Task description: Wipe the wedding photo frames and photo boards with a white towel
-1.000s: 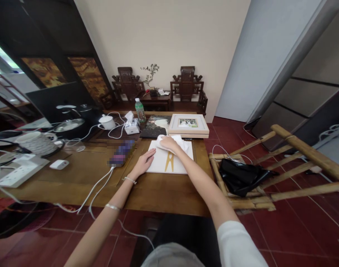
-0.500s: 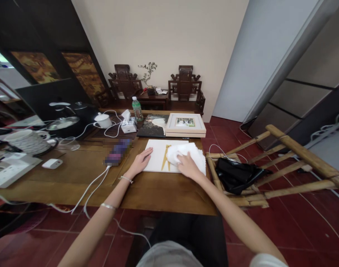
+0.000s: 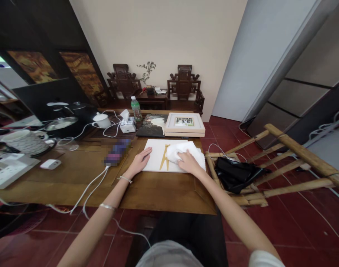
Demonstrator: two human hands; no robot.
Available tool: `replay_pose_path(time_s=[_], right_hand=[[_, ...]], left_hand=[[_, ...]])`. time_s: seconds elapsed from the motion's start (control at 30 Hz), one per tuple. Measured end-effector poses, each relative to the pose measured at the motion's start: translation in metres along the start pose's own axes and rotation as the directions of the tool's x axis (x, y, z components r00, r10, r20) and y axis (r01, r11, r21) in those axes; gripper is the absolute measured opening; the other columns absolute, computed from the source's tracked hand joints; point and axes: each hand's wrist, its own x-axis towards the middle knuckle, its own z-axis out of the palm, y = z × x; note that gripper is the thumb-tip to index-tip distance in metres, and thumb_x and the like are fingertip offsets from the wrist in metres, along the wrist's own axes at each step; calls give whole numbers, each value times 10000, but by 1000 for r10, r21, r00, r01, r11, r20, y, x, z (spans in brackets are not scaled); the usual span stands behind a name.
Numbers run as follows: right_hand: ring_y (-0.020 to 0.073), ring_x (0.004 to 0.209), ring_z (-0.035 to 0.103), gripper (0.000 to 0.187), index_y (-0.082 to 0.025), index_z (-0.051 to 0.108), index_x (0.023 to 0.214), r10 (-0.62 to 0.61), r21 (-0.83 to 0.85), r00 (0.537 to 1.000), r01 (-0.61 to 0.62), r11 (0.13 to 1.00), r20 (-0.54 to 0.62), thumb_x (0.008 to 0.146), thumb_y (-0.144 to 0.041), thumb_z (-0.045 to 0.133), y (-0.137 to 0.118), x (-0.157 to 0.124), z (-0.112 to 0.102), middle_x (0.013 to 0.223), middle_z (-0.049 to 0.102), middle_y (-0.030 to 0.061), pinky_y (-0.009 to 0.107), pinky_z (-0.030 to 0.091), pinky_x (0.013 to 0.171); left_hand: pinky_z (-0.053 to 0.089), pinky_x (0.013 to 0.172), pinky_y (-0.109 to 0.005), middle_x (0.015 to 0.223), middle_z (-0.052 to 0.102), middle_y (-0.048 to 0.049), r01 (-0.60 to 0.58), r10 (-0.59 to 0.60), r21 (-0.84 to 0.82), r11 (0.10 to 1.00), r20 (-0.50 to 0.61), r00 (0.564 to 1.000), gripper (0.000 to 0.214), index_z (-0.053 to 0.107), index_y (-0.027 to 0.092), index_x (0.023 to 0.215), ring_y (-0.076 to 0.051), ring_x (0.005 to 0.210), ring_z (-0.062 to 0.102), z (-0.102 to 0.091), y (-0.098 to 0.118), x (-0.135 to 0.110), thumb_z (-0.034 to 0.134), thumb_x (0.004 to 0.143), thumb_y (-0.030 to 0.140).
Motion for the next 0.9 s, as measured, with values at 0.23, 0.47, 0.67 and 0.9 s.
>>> replay_pose_path(time_s=[0.23,0.47,0.67,0.9], right_hand=[[310,1111,522,273,-130,594,978,5,-22,999,-6,1000,-42,839,-188,366,20,53,-2,1131,633,160,490,305,1007],[333,1411,149,319,-145,609,1023,-162,-74,987,160,984,-17,753,-121,442,5,13,7,1489,348,121,675,162,1040],[325,1424,113,370,-172,624,1025,-238,-77,967,245,966,89,703,-81,467,-21,-55,6,1500,333,99,671,160,1060],[292,1421,159,433,-162,605,1037,-258,-62,961,264,962,98,672,-19,420,-14,-48,5,1465,384,141,642,193,1065]], left_hand=[[295,1134,-441,1352,537,-81,-2,2,1,1000,3,1000,416,593,169,1237,-219,1315,428,-1,-3,0,405,892,306],[290,1135,-445,1355,529,-113,-6,6,1,1000,14,1000,427,590,134,1236,-235,1315,428,-2,-1,0,400,895,308],[295,1134,-445,1352,537,-91,-5,5,-18,1000,0,1000,417,600,156,1228,-234,1308,437,0,0,0,407,891,308],[298,1136,-438,1343,545,-99,-6,5,-26,1000,-13,1000,416,610,149,1213,-240,1301,447,0,0,0,412,889,320]])
